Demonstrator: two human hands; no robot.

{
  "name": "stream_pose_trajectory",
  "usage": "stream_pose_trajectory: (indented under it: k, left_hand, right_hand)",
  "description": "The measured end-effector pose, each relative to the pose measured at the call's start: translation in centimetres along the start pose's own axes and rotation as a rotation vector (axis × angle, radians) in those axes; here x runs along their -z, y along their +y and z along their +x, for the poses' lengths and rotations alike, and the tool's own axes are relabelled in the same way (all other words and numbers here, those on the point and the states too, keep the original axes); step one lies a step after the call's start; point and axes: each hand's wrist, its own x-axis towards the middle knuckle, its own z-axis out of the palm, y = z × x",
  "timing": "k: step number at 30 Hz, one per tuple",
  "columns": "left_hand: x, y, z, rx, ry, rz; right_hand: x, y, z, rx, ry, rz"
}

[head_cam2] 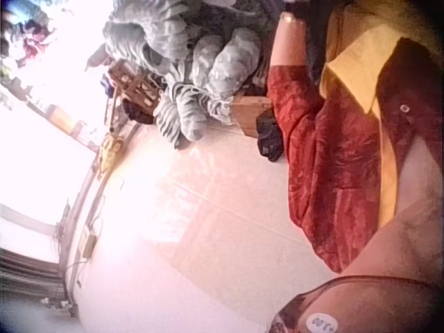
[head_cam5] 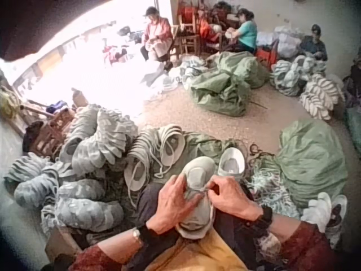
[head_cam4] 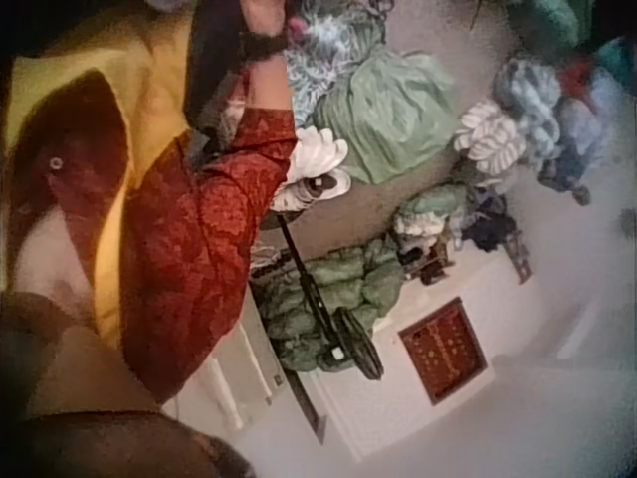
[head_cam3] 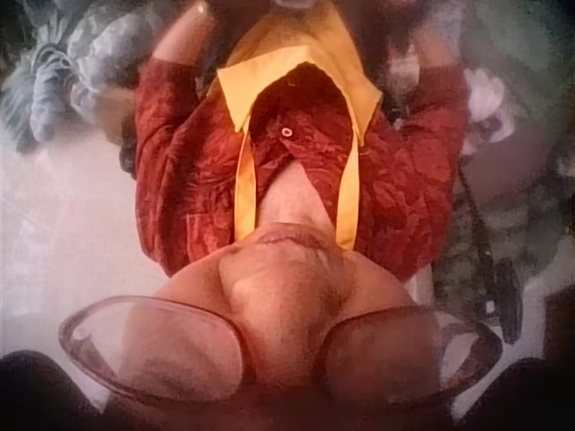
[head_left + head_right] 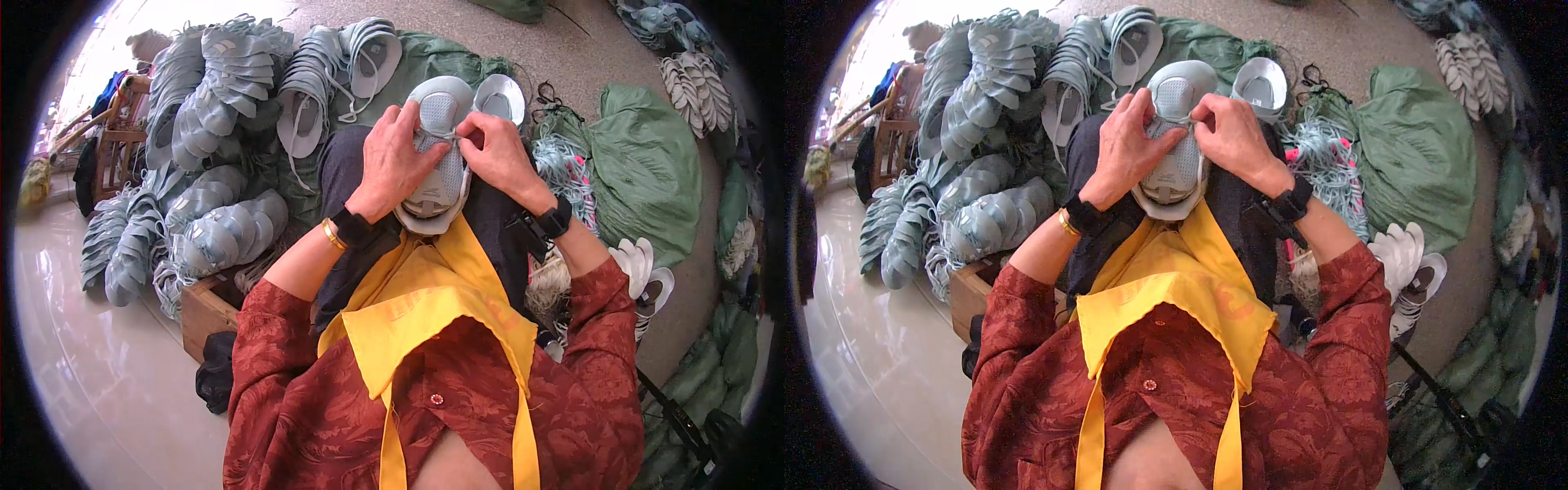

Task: The person laces a white sneaker by hand, threading the laces through the eyelets and pulling them tight. The person sits on the floor surrounded by stacks of similar shoes and green fabric bags, performing the task on their lap.

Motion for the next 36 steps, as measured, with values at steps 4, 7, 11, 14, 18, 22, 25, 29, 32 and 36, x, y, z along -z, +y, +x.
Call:
stream_pose_trajectory:
  k: [4, 7, 11, 14, 18, 22, 25, 29, 32, 36]
  left_hand:
    - [-0.2, 0.4, -0.6, 0.023, 0.037, -0.002]
    - [-0.5, 0.7, -0.8, 0.035, 0.093, 0.011]
    - [-0.5, 0.8, -0.8, 0.043, 0.095, -0.007]
    - [-0.4, 0.6, -0.7, 0.042, 0.086, -0.012]
    - [-0.3, 0.3, -0.5, 0.036, 0.069, -0.024]
    - [-0.2, 0.0, -0.4, 0.023, 0.068, -0.038]
    - [0.3, -0.4, -0.3, 0.019, 0.020, -0.086]
    - [1.9, -1.5, 0.1, 0.039, -0.154, -0.236]
    - [3.1, -1.9, 0.4, -0.030, -0.230, -0.240]
    - [3.5, -2.0, 0.4, -0.116, -0.263, -0.207]
  right_hand:
    - [0.2, 0.5, 0.4, -0.100, -0.051, 0.079]
    - [0.2, 0.4, 0.2, -0.110, -0.054, 0.120]
    - [0.5, 0.1, -0.1, -0.085, -0.049, 0.117]
    - [0.6, -0.7, -0.5, -0.032, -0.037, 0.099]
    - [0.7, -1.3, -0.7, 0.116, -0.020, -0.023]
    - [0.6, -1.2, -0.3, 0.308, -0.035, -0.214]
    - [0.3, -0.7, 0.0, 0.446, -0.065, -0.349]
    - [0.1, -1.2, 0.2, 0.516, -0.071, -0.574]
    - [0.1, -1.7, 0.5, 0.569, -0.071, -0.653]
    - [0.1, -1.6, 0.7, 0.594, -0.079, -0.663]
